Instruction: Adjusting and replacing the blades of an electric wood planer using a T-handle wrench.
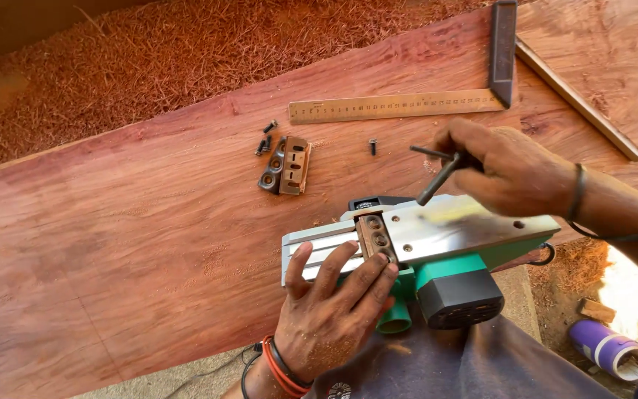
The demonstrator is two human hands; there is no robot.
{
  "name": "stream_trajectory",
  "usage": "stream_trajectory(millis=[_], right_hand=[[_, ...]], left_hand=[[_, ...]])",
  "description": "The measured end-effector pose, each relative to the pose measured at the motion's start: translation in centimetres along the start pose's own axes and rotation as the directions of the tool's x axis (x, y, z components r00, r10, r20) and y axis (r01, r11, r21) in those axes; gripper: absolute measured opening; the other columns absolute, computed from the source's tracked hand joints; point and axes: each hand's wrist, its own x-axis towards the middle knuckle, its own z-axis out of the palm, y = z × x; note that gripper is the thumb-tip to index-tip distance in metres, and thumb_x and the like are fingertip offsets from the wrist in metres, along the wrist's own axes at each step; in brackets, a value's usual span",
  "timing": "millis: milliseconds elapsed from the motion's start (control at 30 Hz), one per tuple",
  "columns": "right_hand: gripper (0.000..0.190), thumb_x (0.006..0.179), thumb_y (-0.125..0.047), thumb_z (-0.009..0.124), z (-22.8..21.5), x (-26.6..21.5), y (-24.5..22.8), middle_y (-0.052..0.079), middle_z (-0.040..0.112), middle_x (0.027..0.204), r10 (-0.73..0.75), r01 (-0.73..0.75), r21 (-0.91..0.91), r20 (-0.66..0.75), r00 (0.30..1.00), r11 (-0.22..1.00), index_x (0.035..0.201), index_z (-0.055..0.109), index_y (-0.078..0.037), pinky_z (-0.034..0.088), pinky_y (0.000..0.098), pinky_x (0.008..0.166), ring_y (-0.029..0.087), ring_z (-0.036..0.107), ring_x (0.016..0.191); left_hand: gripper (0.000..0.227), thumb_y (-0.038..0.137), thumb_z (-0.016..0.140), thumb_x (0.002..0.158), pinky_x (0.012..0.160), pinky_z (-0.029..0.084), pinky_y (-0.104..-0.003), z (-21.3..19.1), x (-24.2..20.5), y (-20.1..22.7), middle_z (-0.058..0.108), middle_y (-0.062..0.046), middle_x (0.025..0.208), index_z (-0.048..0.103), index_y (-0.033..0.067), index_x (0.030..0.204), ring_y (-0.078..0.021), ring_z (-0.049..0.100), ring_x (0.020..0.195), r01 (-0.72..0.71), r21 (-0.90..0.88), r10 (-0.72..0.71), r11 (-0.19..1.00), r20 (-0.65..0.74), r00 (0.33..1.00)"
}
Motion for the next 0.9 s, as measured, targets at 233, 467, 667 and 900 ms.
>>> stream_trajectory(millis=[233, 467, 667, 900], right_hand=[[0.028, 0.088, -0.035, 0.069, 0.6, -0.4, -6.9, 0.012, 0.071, 0.081, -0.068, 0.062, 0.035, 0.192, 0.979, 0.997, 0.105, 0.067, -0.012, 0.056, 0.0432, 0.062, 0.029, 0.072, 0.069], [0.028, 0.091, -0.034, 0.064, 1.0, 1.1, -6.9, 0.015, 0.070, 0.075, -0.093, 0.104, -0.053, 0.179, 0.979, 0.993, 0.104, 0.068, -0.010, 0.054, 0.0443, 0.060, 0.031, 0.070, 0.070], [0.025, 0.099, -0.033, 0.061, -0.4, 2.5, -8.0, 0.008, 0.080, 0.093, 0.417, -0.457, -0.078, 0.562, 0.714, 0.886, 0.107, 0.070, -0.012, 0.061, 0.0378, 0.071, 0.027, 0.080, 0.076], [0.025, 0.085, -0.023, 0.066, 0.6, 1.5, -4.7, 0.012, 0.071, 0.113, -0.784, 0.793, -0.232, 0.155, 0.602, 0.563, 0.109, 0.068, -0.017, 0.055, 0.0438, 0.089, 0.030, 0.068, 0.106]], left_hand=[[0.033, 0.024, 0.061, 0.099, 0.125, 0.009, -0.056, 0.3, -0.5, 0.0, 0.066, 0.006, 0.130, 0.074, 0.0184, 0.129, -0.0187, 0.059, 0.128, -0.007, 0.009, 0.007, 1.000, -0.014, 1.000], [0.034, 0.025, 0.061, 0.100, 0.125, 0.009, -0.055, 0.9, -1.0, -0.2, 0.067, 0.005, 0.133, 0.074, 0.0192, 0.130, -0.0193, 0.059, 0.126, 0.005, -0.012, -0.005, 1.000, -0.044, 0.999], [0.031, 0.027, 0.066, 0.101, 0.124, 0.010, -0.056, 1.1, -1.0, -0.4, 0.068, 0.006, 0.133, 0.073, 0.0197, 0.131, -0.0201, 0.060, 0.126, 0.001, -0.060, -0.003, 0.998, -0.048, 0.999], [0.030, 0.028, 0.071, 0.102, 0.124, 0.011, -0.056, 1.3, -1.1, -0.5, 0.068, 0.007, 0.132, 0.072, 0.0209, 0.130, -0.0205, 0.059, 0.127, 0.004, -0.080, -0.009, 0.997, -0.058, 0.998]])
